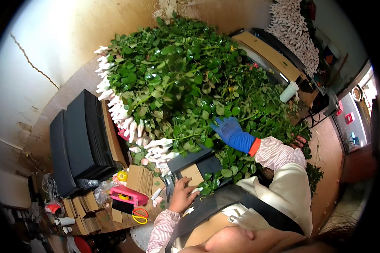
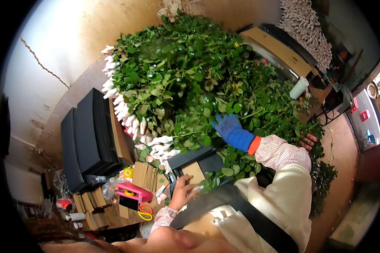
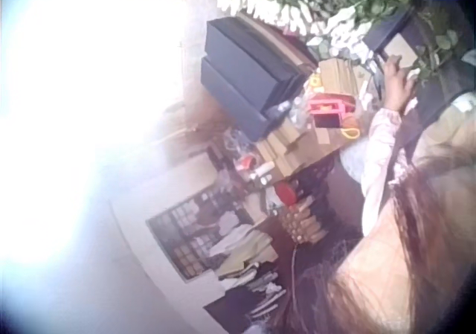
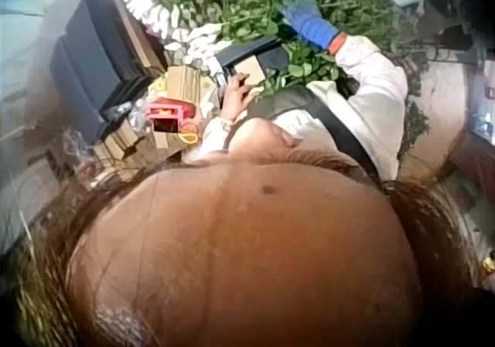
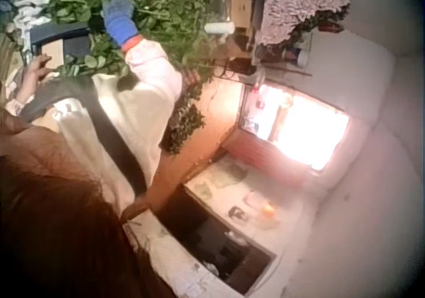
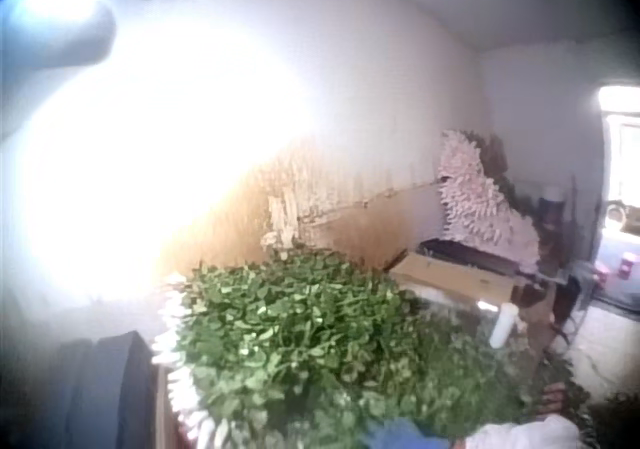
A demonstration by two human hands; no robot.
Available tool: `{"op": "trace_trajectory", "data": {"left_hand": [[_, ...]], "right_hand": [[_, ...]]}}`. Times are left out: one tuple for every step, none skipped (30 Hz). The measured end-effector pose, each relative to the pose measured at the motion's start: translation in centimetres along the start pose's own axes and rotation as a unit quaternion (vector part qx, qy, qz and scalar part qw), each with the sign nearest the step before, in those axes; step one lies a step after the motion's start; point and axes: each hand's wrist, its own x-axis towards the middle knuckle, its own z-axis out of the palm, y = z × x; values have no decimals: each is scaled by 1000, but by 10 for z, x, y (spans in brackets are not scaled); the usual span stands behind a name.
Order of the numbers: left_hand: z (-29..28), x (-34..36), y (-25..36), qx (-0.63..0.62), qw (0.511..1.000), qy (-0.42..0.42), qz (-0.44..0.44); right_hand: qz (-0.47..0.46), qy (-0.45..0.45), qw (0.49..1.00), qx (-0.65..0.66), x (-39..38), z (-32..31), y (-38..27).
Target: The person arranges white tulips and green leafy branches into a black rectangular tray. They pick up individual tulips and leaves, place them into the tray, and adjust the arrangement by hand.
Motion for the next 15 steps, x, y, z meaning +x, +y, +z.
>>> {"op": "trace_trajectory", "data": {"left_hand": [[-1, 3, 1, -4, 1000, 0, 3], [1, 3, 1, 0, 1000, 4, 2], [2, 1, 1, -8, 1000, 4, -6], [1, 2, 4, -3, 1000, 1, -3], [-1, 3, 4, 4, 1000, 2, -2], [-1, 4, 4, 5, 1000, 2, -2], [-1, 4, 5, 8, 1000, 3, -3], [0, 2, 5, 8, 1000, 2, -3], [1, 3, 4, -5, 1000, 9, -7], [1, 3, 5, 0, 1000, 10, -3], [1, 5, 5, 6, 1000, 15, 3], [1, 3, 3, 6, 1000, 15, 2], [1, 3, 3, 10, 1000, 16, 5], [1, 4, 4, 12, 1000, 17, 10], [1, 5, 4, 15, 1000, 17, 16]], "right_hand": [[-23, -1, 1000, 4, -10, 0, 2], [-47, -2, 999, 8, -19, 0, 5], [-70, -3, 997, 12, -27, -1, 8], [-68, -13, 997, 29, -38, -8, 14], [-69, -19, 996, 44, -46, -21, 20], [-71, -25, 995, 59, -51, -32, 27], [-73, -31, 994, 75, -52, -37, 35], [-27, 79, 988, 132, -49, -35, 47], [6, 146, 981, 130, -46, -34, 57], [39, 213, 968, 129, -47, -44, 64], [71, 282, 949, 124, -46, -51, 69], [45, 219, 962, 157, -39, -50, 67], [21, 158, 969, 189, -29, -45, 65], [-1, 96, 971, 218, -24, -35, 62], [0, 88, 987, 133, -19, -11, 58]]}}
